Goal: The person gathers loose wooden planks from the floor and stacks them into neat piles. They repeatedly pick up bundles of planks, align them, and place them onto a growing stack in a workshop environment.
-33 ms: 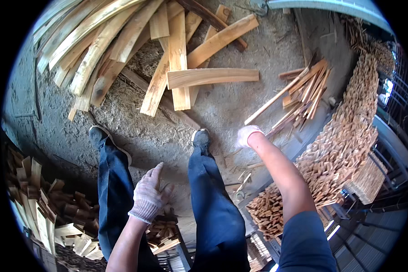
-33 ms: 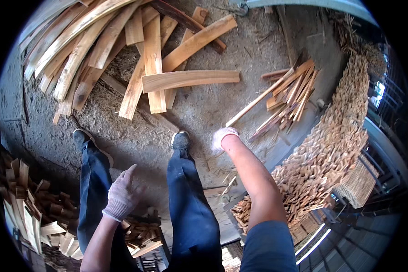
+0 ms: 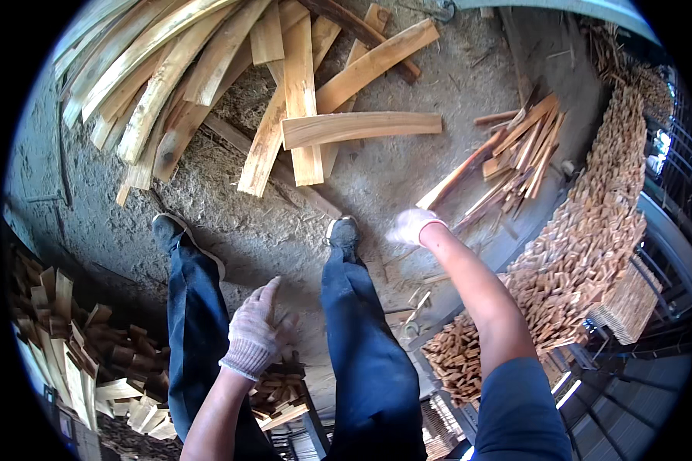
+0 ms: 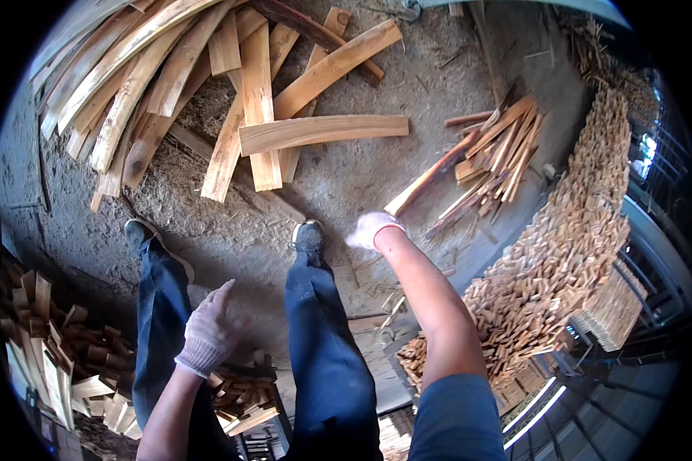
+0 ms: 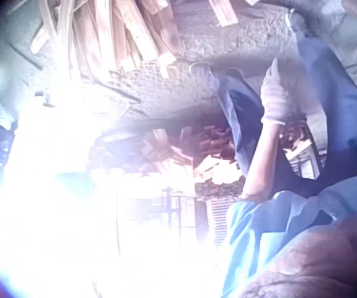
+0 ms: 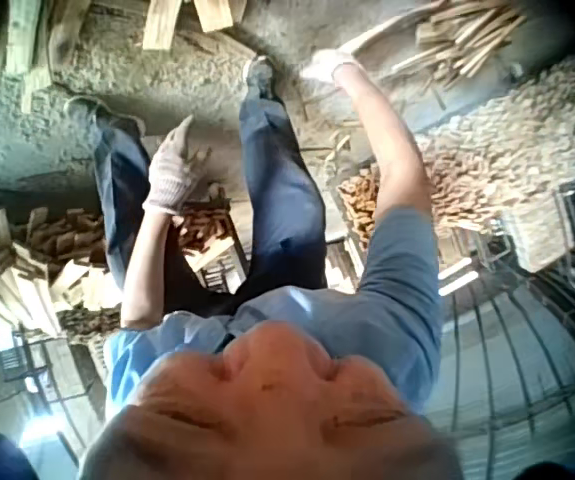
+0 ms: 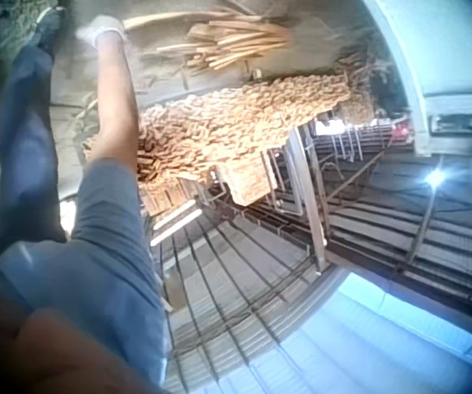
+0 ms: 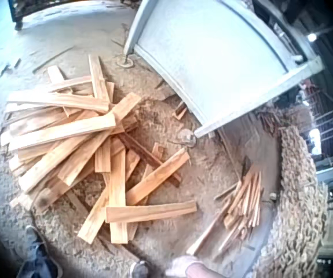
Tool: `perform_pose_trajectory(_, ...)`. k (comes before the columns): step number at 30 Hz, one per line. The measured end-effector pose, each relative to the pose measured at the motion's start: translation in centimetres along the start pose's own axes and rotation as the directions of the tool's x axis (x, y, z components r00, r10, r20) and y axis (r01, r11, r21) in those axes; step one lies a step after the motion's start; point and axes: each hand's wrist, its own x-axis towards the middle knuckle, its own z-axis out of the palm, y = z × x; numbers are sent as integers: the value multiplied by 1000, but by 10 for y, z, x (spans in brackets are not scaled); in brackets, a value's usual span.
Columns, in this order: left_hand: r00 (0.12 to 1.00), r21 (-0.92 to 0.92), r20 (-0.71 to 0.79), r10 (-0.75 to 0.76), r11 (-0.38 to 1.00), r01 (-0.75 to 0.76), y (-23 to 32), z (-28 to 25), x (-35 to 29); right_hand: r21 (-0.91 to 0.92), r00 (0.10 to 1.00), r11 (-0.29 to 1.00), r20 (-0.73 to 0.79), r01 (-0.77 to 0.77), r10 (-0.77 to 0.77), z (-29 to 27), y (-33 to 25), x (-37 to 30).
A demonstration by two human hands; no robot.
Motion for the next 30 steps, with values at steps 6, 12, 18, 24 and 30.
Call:
perform_pose_trajectory(6,998,21,35,-59,998,59,30,1,13,914,761,197,-405,354,508,-28,-41,75)
perform_pose_trajectory(12,1000,23,-6,-22,999,22,33,8,16,499,769,-621,-161,605,619,-134,-81,121)
perform_pose_trajectory(18,992,-9,10,-129,992,129,30,4,15,682,644,-302,-322,667,694,-87,-111,89)
perform_pose_trajectory(24,991,4,29,-129,992,129,27,-1,16,756,666,367,-653,543,360,-100,-124,64)
perform_pose_trajectory(30,997,-27,-6,-80,996,80,26,-12,17,879,682,182,-459,441,570,-122,-128,100)
